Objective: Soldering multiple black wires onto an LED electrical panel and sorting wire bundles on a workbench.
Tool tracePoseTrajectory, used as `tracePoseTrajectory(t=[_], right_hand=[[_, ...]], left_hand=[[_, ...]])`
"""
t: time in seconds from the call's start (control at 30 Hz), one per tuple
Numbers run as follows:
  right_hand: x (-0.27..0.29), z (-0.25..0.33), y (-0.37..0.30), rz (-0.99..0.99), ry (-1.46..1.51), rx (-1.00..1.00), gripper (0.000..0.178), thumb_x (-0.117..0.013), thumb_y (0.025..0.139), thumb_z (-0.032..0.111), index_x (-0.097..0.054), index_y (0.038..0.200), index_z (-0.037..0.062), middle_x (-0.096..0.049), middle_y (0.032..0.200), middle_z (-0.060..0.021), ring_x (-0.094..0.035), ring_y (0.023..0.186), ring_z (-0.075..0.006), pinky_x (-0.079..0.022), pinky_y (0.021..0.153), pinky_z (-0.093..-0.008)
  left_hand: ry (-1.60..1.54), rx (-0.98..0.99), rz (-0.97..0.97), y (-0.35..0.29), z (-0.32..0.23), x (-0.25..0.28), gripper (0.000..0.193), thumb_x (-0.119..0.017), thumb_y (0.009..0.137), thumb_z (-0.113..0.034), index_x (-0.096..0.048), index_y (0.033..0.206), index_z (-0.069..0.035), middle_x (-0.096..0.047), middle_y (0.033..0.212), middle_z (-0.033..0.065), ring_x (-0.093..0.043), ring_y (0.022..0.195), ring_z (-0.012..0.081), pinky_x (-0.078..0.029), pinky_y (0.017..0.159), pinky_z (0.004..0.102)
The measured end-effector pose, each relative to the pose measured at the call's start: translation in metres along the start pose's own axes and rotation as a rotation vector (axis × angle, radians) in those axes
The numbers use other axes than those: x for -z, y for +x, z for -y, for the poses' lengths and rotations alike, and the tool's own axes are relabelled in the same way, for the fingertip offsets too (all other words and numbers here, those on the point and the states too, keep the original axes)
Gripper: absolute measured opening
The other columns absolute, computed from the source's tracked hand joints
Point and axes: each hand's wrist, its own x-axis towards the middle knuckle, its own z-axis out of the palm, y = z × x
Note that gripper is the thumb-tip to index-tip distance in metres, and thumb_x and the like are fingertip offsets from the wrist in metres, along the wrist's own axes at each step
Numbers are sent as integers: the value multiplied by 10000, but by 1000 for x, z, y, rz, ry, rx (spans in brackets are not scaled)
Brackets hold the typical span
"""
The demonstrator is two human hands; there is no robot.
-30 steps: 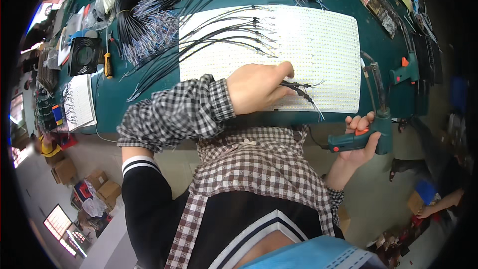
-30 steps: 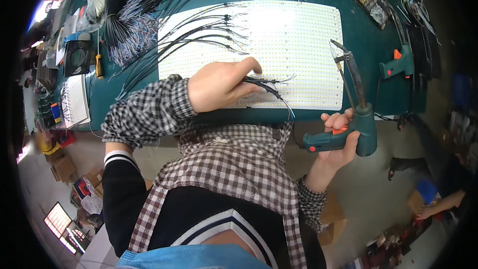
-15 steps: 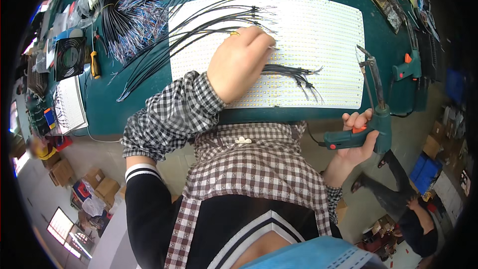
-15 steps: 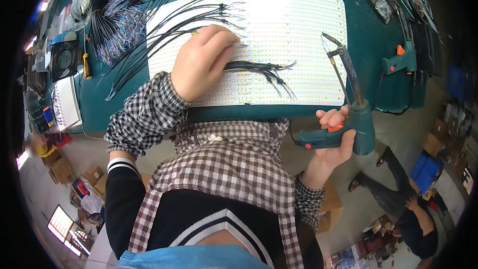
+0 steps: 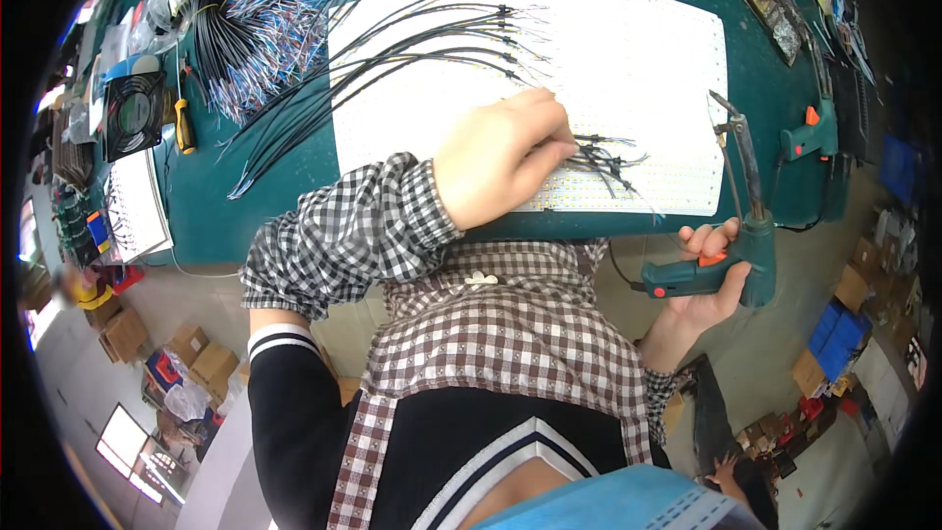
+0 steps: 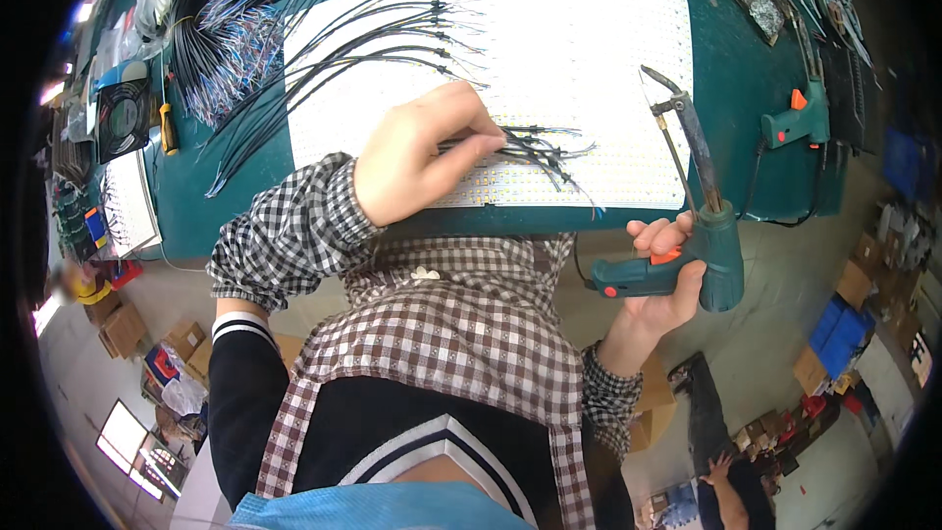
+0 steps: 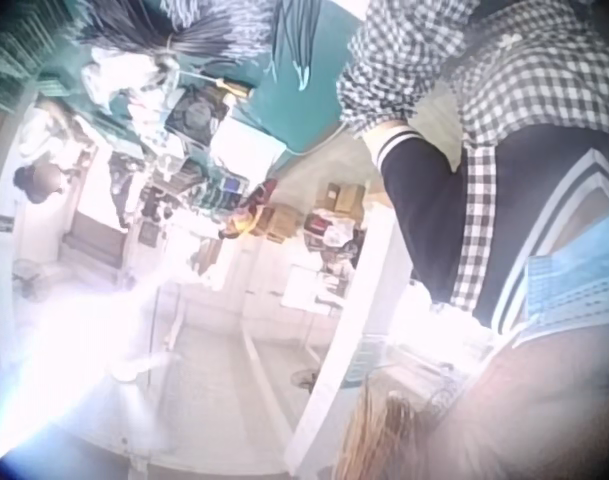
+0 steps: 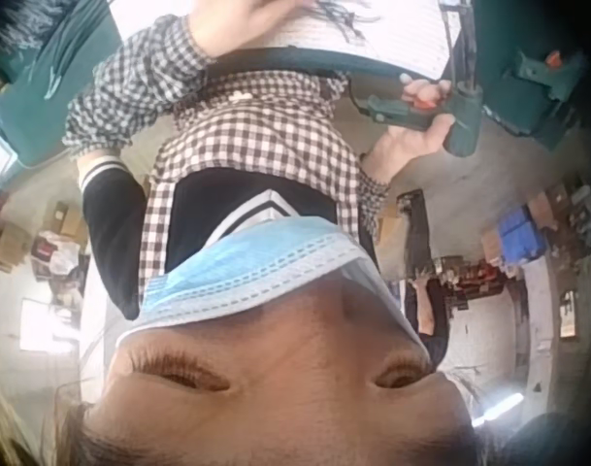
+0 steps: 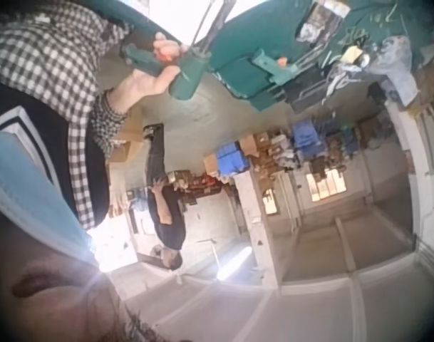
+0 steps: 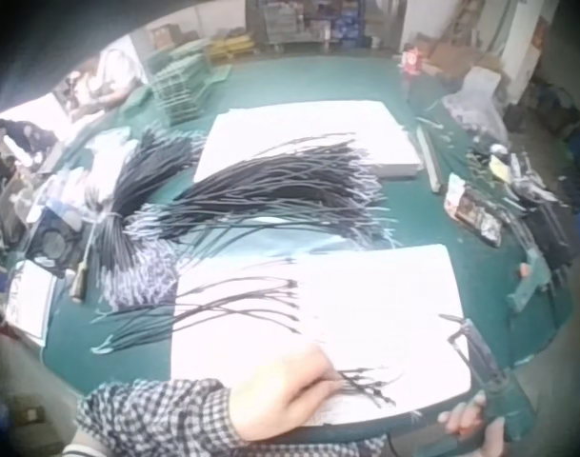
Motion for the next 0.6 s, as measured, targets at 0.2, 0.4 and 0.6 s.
tracePoseTrajectory(t=[0.2,0.4,0.6], right_hand=[[2,-2,1,23,-25,-1,467,-504,879,386,-429,1121,-6,-451,783,-42,-462,754,-178,-425,824,-385],[-6,-5,4,40,-48,-37,462,-503,880,378,-423,1121,-8,-466,801,-52,-472,762,-181,-436,831,-389],[-5,-4,2,68,-37,-20,462,-504,882,373,-423,1118,-16,-483,821,-60,-486,783,-189,-448,829,-388]], left_hand=[[397,165,-120,-16,10,25,107,-612,755,-59,-551,839,-33,-524,767,120,-547,702,299,-449,606,356],[467,-174,-40,3,14,14,202,-632,701,-52,-557,888,-54,-527,844,95,-530,783,278,-445,676,371],[344,-207,113,17,22,3,169,-639,713,-93,-546,851,-64,-515,814,79,-519,765,276,-440,645,371]])
